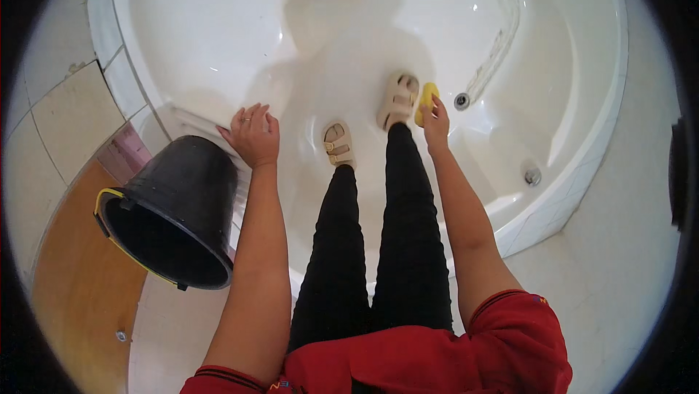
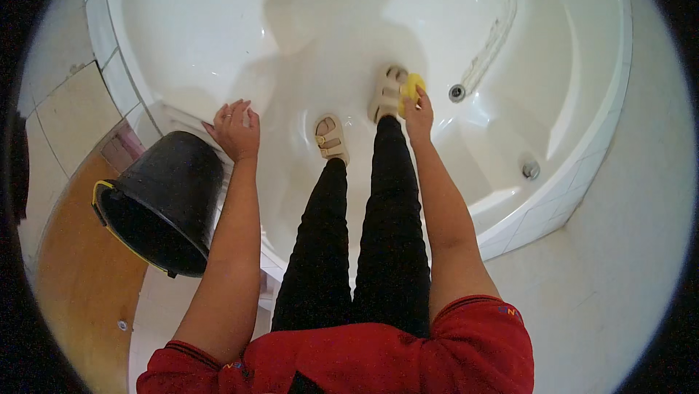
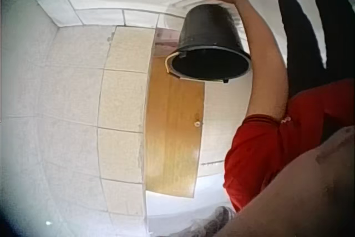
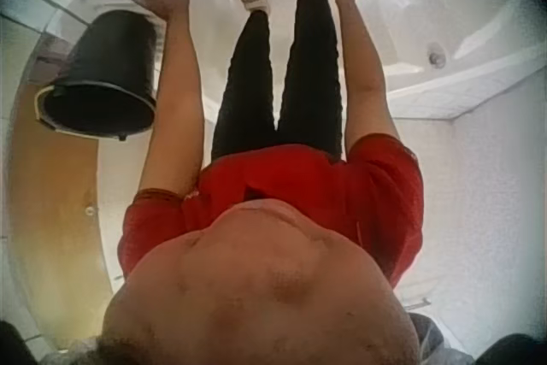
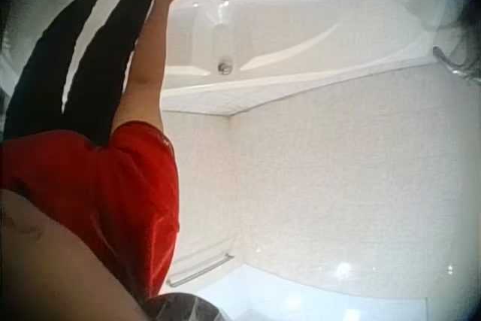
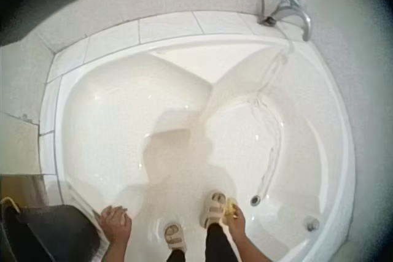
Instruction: The person scrubs the interior of a white bathtub using a yellow sponge and soapy water from a black bucket. They repeatedly dip the sponge into the bucket, scrub various sections of the tub, and pour water to rinse the surface. The person also cleans the tiled ledge surrounding the tub.
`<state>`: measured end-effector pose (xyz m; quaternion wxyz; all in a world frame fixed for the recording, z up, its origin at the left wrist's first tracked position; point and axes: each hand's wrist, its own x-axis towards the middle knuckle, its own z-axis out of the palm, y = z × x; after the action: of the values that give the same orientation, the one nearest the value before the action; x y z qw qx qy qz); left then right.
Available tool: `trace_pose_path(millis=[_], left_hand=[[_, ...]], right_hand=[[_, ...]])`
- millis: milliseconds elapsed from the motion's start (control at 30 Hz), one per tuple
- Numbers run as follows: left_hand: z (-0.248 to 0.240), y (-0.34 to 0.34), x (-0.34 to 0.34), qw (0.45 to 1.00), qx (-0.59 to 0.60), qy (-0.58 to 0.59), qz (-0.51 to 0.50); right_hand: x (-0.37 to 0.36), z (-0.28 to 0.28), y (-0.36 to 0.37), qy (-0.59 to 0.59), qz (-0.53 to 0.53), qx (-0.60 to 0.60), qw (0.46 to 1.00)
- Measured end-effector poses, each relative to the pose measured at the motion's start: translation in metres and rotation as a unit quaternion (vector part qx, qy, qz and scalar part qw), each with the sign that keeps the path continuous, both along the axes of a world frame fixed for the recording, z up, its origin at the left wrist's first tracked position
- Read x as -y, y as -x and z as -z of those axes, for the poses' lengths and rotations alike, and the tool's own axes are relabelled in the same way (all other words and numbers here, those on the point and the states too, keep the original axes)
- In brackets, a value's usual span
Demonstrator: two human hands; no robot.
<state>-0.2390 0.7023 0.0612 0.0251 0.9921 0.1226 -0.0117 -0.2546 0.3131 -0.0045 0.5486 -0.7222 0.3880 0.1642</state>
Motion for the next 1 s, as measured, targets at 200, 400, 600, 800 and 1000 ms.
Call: trace_pose_path(millis=[200,400,600,800,1000], left_hand=[[0.002,0.006,0.000,1.000,0.009,-0.011,0.004],[0.006,0.003,0.001,0.999,-0.029,0.009,0.043],[0.008,-0.003,0.002,0.993,-0.022,0.028,0.109],[0.002,0.002,0.003,0.994,-0.032,0.019,0.102],[-0.001,0.009,-0.001,0.995,-0.042,-0.003,0.092]], right_hand=[[0.033,0.054,0.074,0.042,-0.056,-0.100,0.993],[0.101,0.222,0.087,0.315,-0.286,-0.011,0.905],[0.066,0.303,-0.023,0.438,-0.080,0.134,0.886],[-0.103,0.284,0.071,0.152,-0.535,0.249,0.793],[-0.059,0.290,-0.047,0.496,-0.305,0.165,0.796]])
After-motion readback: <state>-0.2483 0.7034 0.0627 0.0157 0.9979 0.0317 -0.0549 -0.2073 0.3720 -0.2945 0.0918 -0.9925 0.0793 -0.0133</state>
